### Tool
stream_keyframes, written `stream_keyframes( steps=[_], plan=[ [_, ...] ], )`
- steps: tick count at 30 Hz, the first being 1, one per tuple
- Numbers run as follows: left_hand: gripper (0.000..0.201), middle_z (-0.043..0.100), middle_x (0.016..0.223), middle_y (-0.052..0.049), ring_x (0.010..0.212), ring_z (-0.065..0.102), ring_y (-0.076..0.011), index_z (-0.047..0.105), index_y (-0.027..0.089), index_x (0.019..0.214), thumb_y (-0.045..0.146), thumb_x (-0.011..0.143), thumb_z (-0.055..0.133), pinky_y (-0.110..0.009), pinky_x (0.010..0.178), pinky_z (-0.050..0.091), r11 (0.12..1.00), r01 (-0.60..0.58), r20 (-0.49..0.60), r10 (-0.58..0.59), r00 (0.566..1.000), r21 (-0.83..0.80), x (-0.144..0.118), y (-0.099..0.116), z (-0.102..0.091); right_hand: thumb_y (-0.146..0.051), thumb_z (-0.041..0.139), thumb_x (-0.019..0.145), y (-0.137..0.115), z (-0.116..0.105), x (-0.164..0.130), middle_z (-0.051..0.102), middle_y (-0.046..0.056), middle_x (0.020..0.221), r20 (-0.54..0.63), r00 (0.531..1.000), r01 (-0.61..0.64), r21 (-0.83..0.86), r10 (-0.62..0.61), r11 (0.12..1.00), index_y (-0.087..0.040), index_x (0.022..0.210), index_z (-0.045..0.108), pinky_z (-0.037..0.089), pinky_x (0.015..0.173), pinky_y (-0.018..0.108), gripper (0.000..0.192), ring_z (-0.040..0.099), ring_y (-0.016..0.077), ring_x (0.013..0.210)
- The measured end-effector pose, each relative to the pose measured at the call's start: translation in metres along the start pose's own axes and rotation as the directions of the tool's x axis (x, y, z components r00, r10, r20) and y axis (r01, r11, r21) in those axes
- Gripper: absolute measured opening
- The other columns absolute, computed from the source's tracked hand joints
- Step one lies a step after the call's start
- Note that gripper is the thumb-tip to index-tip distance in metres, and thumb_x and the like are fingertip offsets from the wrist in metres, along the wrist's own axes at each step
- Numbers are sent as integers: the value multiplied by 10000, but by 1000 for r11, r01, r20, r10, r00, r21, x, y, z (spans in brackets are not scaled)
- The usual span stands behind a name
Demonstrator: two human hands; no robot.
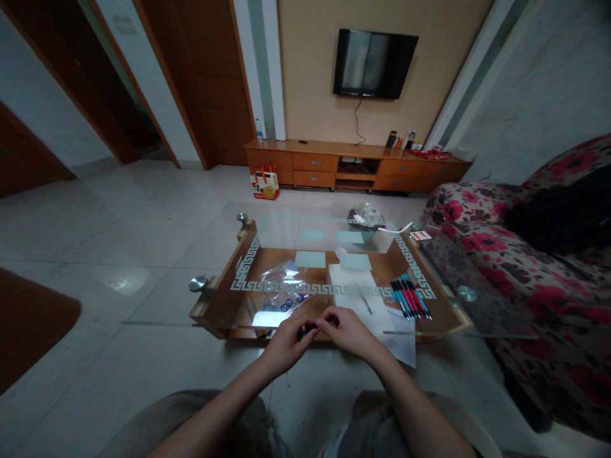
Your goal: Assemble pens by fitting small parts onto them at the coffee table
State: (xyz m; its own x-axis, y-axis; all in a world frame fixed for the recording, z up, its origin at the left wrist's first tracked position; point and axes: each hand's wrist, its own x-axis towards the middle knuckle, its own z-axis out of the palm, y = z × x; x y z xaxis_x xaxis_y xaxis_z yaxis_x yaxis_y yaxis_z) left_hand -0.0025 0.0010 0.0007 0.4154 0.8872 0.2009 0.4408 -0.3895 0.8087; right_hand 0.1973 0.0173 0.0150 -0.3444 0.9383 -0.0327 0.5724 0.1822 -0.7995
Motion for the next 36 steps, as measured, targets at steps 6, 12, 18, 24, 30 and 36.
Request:
stream_keyframes(
  steps=[6,12,18,24,30,36],
  plan=[
    [185,665,910,-45,844,590,-176,674,206,1021,273,930,528,-282,773,443,1000,-23,-5,23,1000,6,0,1,2,-352,525,935,-5,-2,-1,647,14,726,21,1000,9,-34,-9,999,-154,806,655,348,594,218,269,549,130,668],
    [206,663,938,-52,854,588,-176,669,207,1050,269,942,505,-280,770,444,999,-38,23,39,999,-19,0,7,-1,-390,447,976,0,0,0,617,12,675,54,998,19,-62,-15,998,-150,738,650,315,570,229,394,530,129,631],
    [217,666,949,-54,884,593,-184,671,211,1079,290,948,516,-289,793,444,1000,-27,22,27,999,0,1,1,0,-362,490,956,-5,-2,-1,641,14,736,9,999,41,-55,-40,998,-164,816,650,338,597,224,291,546,136,668],
    [148,626,846,-35,794,557,-162,686,195,969,275,917,573,-269,728,419,996,-44,38,42,998,76,-1,-6,1,-356,466,969,-6,-3,-2,646,23,727,19,997,79,-112,-77,991,-164,779,634,340,608,225,317,566,147,685],
    [38,581,799,-17,762,531,-155,623,178,845,212,855,633,-250,666,378,994,-44,-15,46,999,101,-2,-8,2,-367,437,986,-6,-1,-4,689,24,733,78,992,111,-109,-103,988,-173,788,685,321,597,227,372,580,141,654],
    [26,587,818,-23,789,546,-164,607,185,824,184,842,625,-254,681,393,992,-61,-43,66,997,107,-3,-7,1,-400,432,978,-4,3,-4,602,-6,592,65,994,97,-105,-90,990,-154,659,634,253,528,228,451,492,108,546]
  ],
)
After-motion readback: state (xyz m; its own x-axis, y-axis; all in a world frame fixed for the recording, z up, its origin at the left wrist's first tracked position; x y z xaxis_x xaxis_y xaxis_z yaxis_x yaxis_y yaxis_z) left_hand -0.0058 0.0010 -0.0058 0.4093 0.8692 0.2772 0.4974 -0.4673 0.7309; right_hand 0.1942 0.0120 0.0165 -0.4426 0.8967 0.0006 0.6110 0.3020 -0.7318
